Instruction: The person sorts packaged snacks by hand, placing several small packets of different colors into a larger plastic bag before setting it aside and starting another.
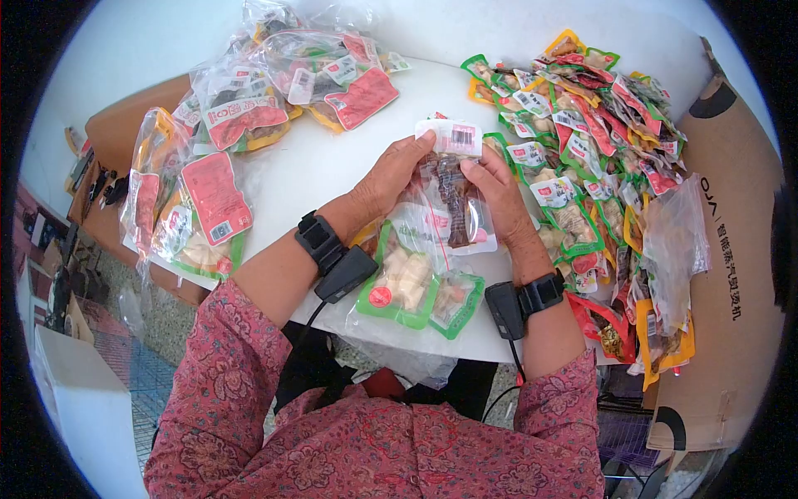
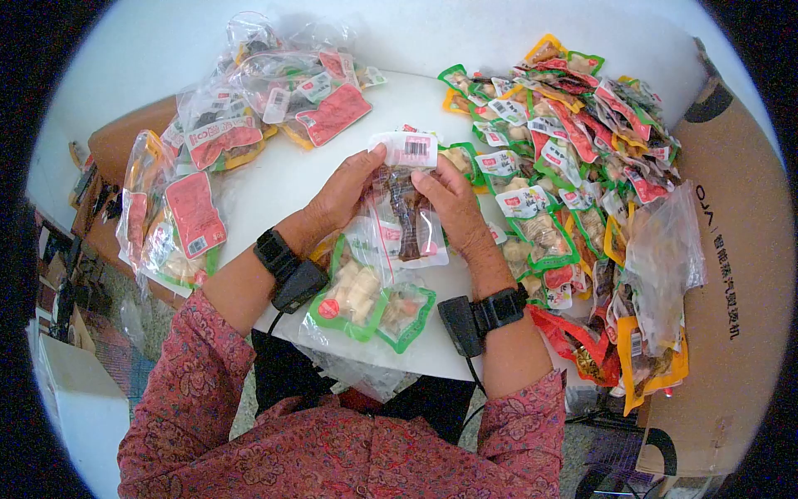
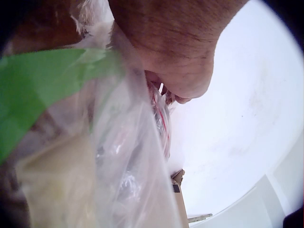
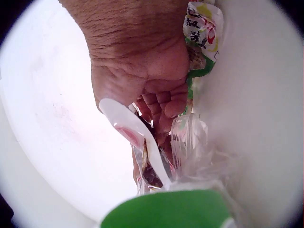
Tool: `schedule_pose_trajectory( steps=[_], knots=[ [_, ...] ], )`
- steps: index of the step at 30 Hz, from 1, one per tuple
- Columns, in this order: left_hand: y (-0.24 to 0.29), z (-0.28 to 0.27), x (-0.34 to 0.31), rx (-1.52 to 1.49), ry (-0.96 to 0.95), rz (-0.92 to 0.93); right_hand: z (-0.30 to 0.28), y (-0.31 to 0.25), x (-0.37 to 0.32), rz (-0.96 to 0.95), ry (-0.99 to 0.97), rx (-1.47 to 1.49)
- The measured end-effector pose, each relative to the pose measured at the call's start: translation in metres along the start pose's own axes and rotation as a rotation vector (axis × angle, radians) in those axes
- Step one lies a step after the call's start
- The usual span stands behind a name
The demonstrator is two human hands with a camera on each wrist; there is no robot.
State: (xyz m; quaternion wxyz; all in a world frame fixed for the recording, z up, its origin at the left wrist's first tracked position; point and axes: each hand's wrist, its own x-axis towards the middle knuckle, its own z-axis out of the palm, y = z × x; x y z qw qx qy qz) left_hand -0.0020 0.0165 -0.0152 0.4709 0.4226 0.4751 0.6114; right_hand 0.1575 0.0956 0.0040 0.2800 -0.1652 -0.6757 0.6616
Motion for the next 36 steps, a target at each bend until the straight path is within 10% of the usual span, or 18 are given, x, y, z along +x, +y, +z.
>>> schedule_pose_trajectory(
  steps=[36],
  knots=[
    [0.004,0.002,-0.001,-0.071,0.068,0.031,-0.009,0.009,0.008,-0.063,0.023,0.053]
  ],
)
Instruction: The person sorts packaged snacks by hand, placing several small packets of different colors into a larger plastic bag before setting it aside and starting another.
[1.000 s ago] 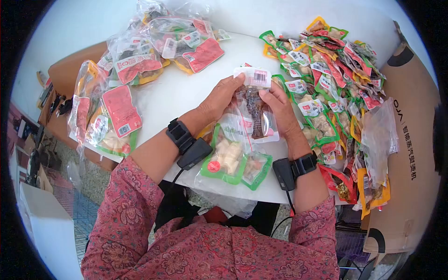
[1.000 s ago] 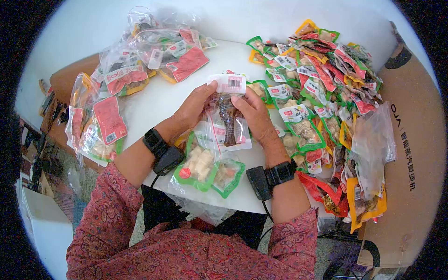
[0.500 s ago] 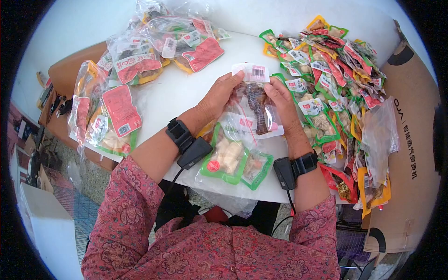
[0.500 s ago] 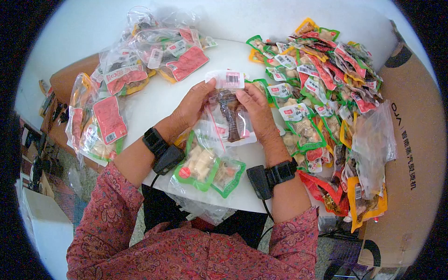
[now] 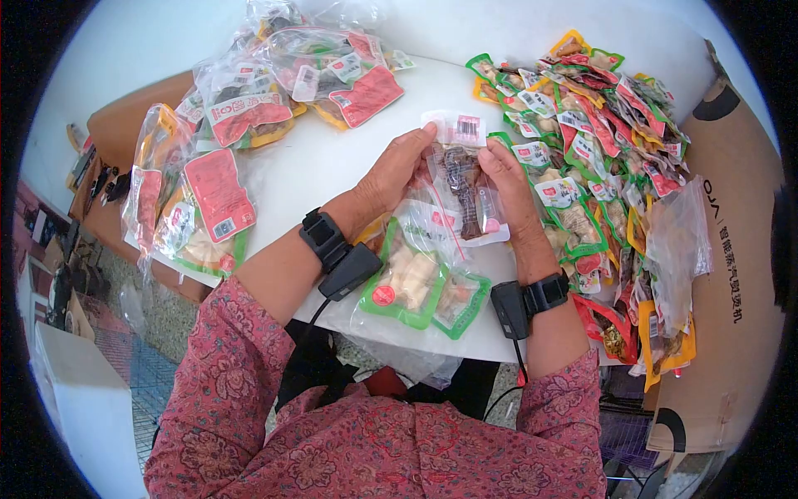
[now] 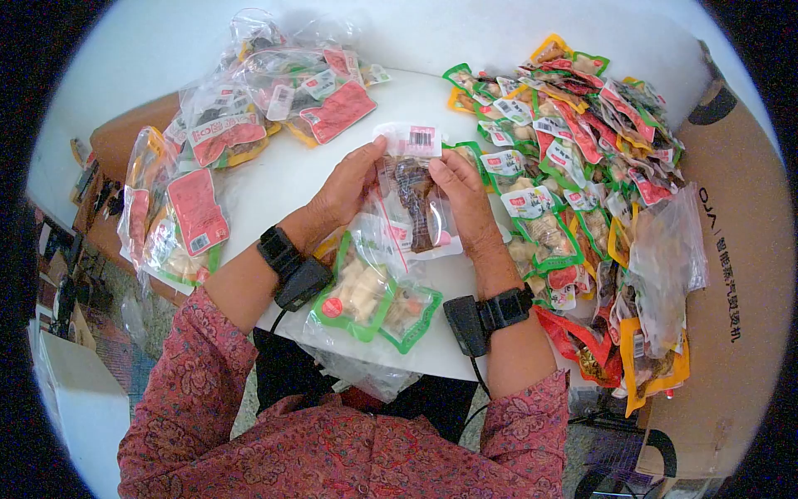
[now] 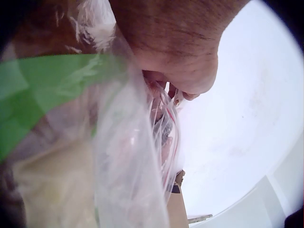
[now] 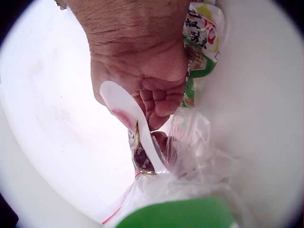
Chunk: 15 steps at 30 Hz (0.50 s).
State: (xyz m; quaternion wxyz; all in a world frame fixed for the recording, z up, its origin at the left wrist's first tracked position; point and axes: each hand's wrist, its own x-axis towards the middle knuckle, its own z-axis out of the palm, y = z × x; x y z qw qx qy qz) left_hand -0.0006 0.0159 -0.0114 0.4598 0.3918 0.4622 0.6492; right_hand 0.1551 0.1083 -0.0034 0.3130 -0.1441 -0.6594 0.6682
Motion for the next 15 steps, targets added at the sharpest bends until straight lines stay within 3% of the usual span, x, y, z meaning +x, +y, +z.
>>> schedule_pose_trajectory(
  steps=[5,15],
  knots=[
    [0.009,0.006,-0.006,0.025,0.066,-0.054,0.009,-0.007,-0.005,0.003,0.075,-0.010],
    [0.000,-0.002,0.001,0.041,-0.031,-0.075,0.003,-0.002,0.000,-0.034,0.010,0.035]
  ],
)
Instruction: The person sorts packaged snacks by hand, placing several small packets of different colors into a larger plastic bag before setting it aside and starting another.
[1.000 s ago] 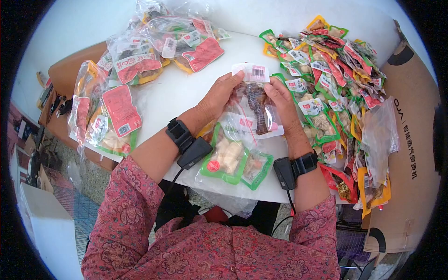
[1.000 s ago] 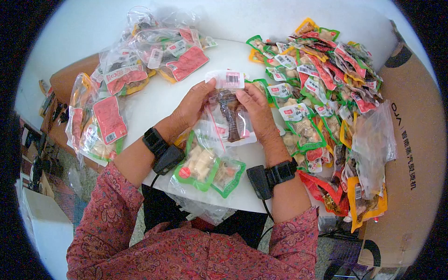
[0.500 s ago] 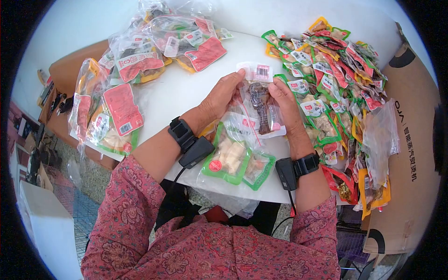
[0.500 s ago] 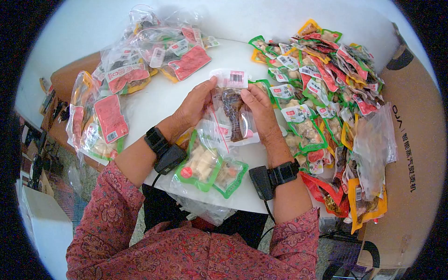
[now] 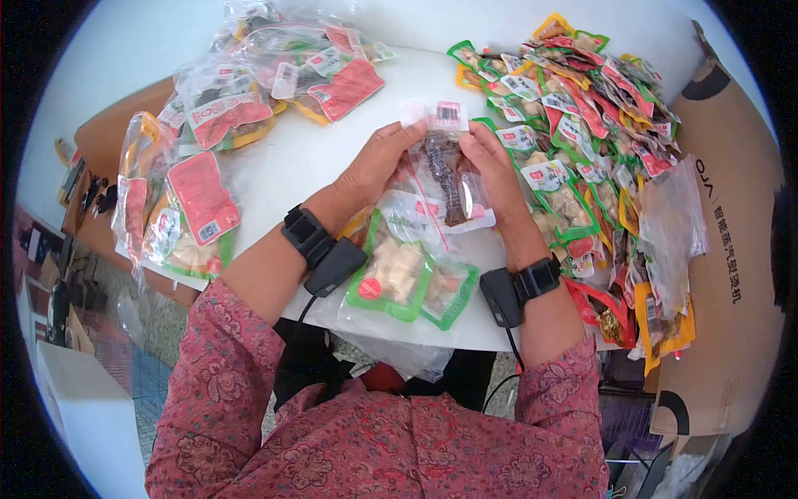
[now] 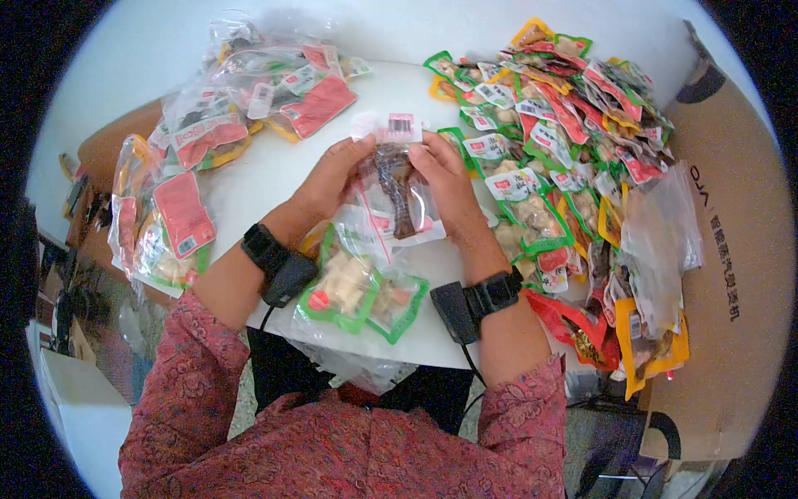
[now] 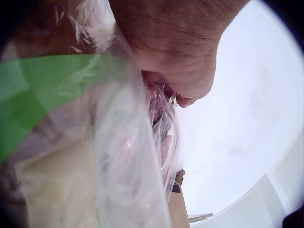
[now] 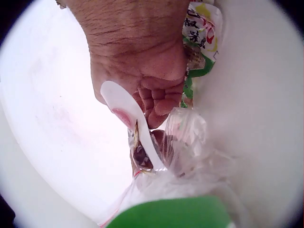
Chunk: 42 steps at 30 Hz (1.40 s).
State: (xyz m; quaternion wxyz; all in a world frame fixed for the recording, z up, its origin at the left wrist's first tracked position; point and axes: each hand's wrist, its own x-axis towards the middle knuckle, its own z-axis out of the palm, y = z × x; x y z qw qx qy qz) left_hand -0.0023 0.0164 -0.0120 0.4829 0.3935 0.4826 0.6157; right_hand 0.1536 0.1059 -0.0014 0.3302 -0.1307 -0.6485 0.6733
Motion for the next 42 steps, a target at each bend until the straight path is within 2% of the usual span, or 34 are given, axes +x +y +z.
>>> schedule_pose_trajectory(
  steps=[2,4,6,9,12,18,20,22,24,26,28,30,42],
  knots=[
    [-0.003,0.000,0.002,-0.035,-0.014,-0.032,0.002,0.000,-0.004,0.005,0.015,0.019],
    [-0.006,0.004,0.003,-0.089,0.034,0.068,0.008,-0.007,-0.008,0.023,0.068,0.048],
    [-0.003,0.008,0.000,-0.123,0.038,0.047,0.006,-0.007,-0.007,0.033,0.094,0.001],
    [0.003,0.014,-0.004,-0.219,0.029,0.027,0.004,-0.005,-0.005,0.016,0.051,-0.011],
    [0.003,0.011,-0.004,-0.249,-0.051,0.032,0.003,-0.001,-0.003,-0.001,0.078,-0.006],
    [0.004,0.010,-0.005,-0.215,-0.124,-0.002,0.000,-0.001,-0.002,-0.031,0.054,-0.006],
    [0.008,0.014,-0.009,-0.168,-0.203,0.037,0.001,0.000,-0.002,-0.034,0.069,0.023],
    [0.005,0.015,-0.007,-0.175,-0.207,0.037,0.001,0.001,-0.001,-0.038,0.072,0.056],
    [0.000,0.012,-0.005,-0.172,-0.189,0.046,-0.002,0.008,0.002,-0.068,0.155,0.017],
    [-0.004,0.008,-0.001,-0.065,-0.191,0.064,0.005,0.003,-0.001,-0.034,0.206,0.048],
    [0.010,0.012,-0.012,-0.033,-0.155,0.026,0.002,0.004,0.001,-0.032,0.175,0.021],
    [0.013,0.012,-0.013,0.004,-0.211,-0.004,0.002,0.004,0.001,-0.036,0.166,0.040],
    [0.013,0.012,-0.014,0.022,-0.243,0.002,0.004,0.002,-0.001,-0.015,0.196,0.050]
  ],
)
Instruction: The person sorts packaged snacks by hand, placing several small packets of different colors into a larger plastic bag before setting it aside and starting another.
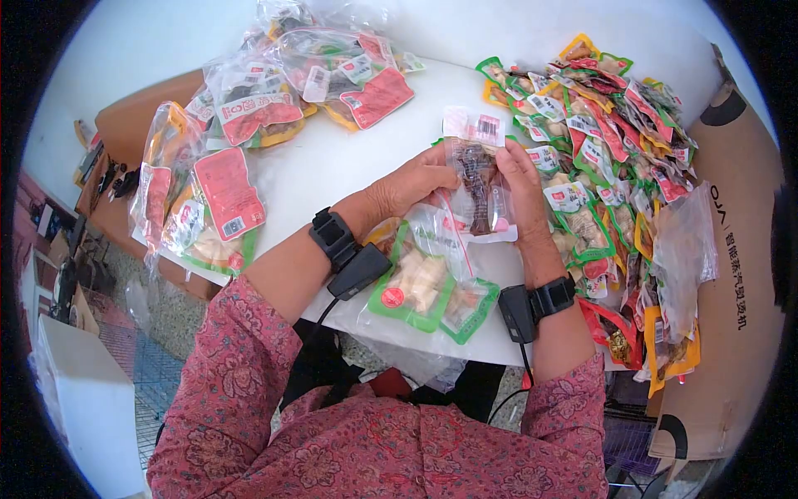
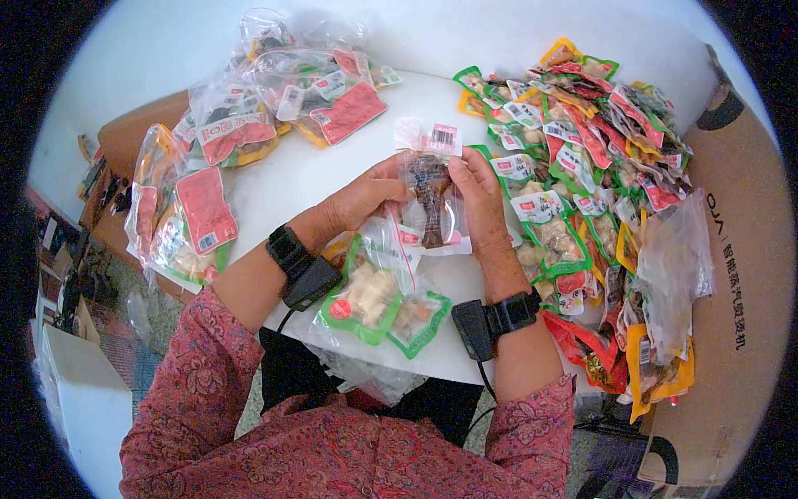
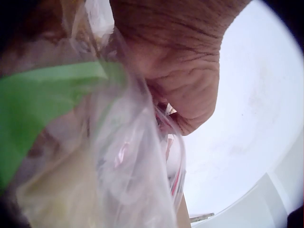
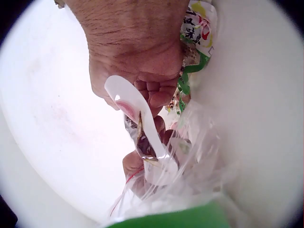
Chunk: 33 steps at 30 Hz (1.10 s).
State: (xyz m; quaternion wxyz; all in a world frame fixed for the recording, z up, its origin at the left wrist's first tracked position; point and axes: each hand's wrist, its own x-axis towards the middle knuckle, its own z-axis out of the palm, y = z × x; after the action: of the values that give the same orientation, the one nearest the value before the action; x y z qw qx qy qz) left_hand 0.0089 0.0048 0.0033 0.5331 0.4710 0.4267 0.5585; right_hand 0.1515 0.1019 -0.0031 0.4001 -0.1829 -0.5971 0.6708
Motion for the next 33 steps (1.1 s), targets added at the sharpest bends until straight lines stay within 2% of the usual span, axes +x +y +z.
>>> schedule_pose_trajectory(
  steps=[11,13,14,16,17,19,21,24,26,30,33],
  knots=[
    [-0.005,-0.004,0.002,0.025,-0.003,0.020,-0.009,0.007,0.007,-0.059,-0.051,0.051],
    [-0.005,-0.005,0.004,-0.043,-0.024,0.027,-0.002,-0.003,0.004,-0.051,-0.063,0.267],
    [-0.006,-0.004,0.005,-0.042,-0.024,0.027,-0.003,-0.002,0.005,-0.051,-0.063,0.268],
    [-0.007,-0.003,0.007,-0.279,0.014,-0.033,-0.008,0.003,0.006,0.017,-0.136,0.246],
    [-0.007,-0.004,0.006,-0.278,0.013,-0.035,-0.010,0.007,0.008,-0.036,-0.135,0.133],
    [-0.006,-0.008,0.004,-0.266,-0.203,-0.109,-0.003,0.000,0.002,0.008,-0.208,0.187],
    [-0.014,-0.009,0.008,-0.230,-0.189,-0.145,0.002,-0.006,-0.002,0.085,-0.334,0.291],
    [-0.026,-0.009,0.013,-0.191,-0.117,-0.161,-0.002,-0.004,-0.003,0.125,-0.371,0.309],
    [-0.025,-0.008,0.012,-0.099,-0.055,-0.240,-0.004,0.001,-0.001,0.084,-0.299,0.292],
    [-0.014,0.004,0.004,-0.180,-0.053,-0.203,0.001,0.002,0.004,0.007,-0.079,0.290],
    [-0.012,0.003,0.003,-0.056,0.005,-0.199,-0.014,0.001,0.007,0.077,-0.071,0.271]
  ],
)
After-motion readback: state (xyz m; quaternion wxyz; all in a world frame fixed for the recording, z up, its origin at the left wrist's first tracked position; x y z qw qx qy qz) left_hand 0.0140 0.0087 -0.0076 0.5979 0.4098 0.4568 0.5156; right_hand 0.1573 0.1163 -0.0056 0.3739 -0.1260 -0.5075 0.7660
